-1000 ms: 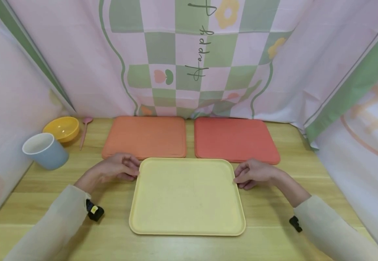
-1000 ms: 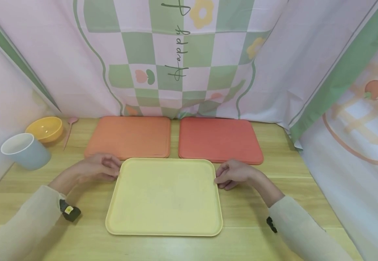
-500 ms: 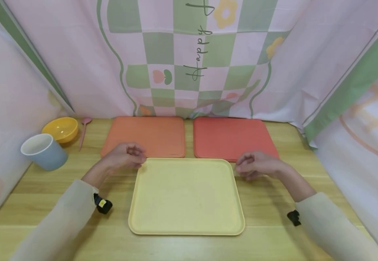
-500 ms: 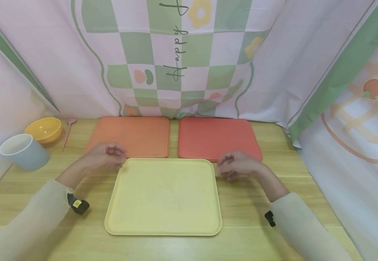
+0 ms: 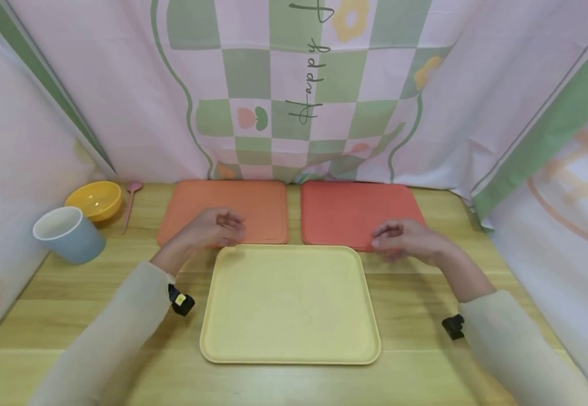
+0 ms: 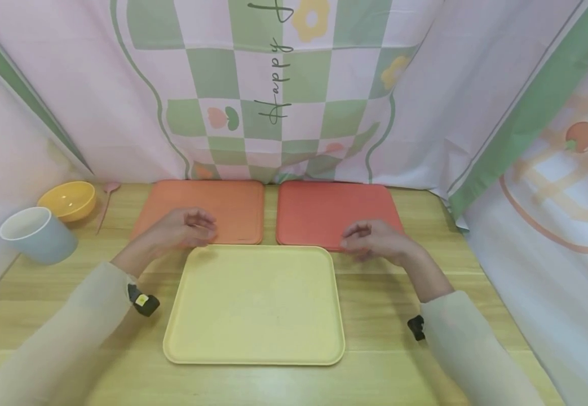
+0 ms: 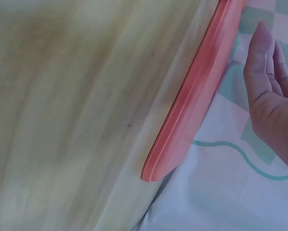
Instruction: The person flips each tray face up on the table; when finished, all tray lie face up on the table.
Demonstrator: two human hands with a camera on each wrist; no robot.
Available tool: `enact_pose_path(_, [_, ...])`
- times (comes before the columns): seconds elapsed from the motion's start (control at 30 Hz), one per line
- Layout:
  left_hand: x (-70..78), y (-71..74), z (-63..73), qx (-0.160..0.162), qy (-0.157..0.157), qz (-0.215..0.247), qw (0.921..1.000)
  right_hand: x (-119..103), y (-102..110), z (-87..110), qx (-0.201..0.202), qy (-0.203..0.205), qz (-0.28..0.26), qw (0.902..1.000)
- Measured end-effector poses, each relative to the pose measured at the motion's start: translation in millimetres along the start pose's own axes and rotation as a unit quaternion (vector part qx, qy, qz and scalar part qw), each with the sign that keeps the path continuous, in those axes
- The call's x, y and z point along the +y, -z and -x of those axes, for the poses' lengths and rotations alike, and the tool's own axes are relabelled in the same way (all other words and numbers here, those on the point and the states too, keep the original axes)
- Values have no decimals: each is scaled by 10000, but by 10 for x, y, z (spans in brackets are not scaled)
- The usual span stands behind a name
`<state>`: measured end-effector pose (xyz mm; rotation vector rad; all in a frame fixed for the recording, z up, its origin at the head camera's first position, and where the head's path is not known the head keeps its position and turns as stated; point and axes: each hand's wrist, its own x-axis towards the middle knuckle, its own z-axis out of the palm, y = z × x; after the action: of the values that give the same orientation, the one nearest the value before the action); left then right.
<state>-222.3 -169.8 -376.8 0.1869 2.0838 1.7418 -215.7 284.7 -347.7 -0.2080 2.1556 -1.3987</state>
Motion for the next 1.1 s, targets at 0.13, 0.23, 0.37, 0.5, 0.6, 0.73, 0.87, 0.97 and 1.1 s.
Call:
enact_pose_path(0.13, [73, -30, -90, -4, -129, -73, 9999, -28, 39, -31, 160, 23, 10, 9999])
enact_pose_path(0.23, [136, -67, -150, -18, -217, -116, 9997, -42, 77, -49, 248, 70, 29, 9997])
enact_pose_path(0.37, [215, -135, -224, 67, -207, -75, 9997, -50, 114, -72, 336, 166, -36, 9993])
enact_pose_path(0.5, [268, -222, -305, 193, -175, 55, 9996, -41, 160, -92, 462, 234, -46, 9986])
enact_pose_path(0.6, [281, -282, -372, 223, -183, 142, 9995, -26, 205, -112, 529, 244, -70, 9983])
enact_pose_path(0.73, [297, -361, -468, 218, -110, 293, 9993, 0, 270, -130, 619, 222, -140, 9977])
enact_pose_path(0.87, [331, -412, -550, 177, -35, 729, 9972, -5, 330, -146, 707, 232, -285, 9968])
enact_pose_path(0.97, [353, -440, -617, 128, -69, 1060, 9943, -18, 371, -150, 774, 278, -495, 9954])
enact_pose_path(1.1, [376, -481, -713, 150, -54, 1263, 9919, -22, 432, -154, 851, 318, -774, 9929])
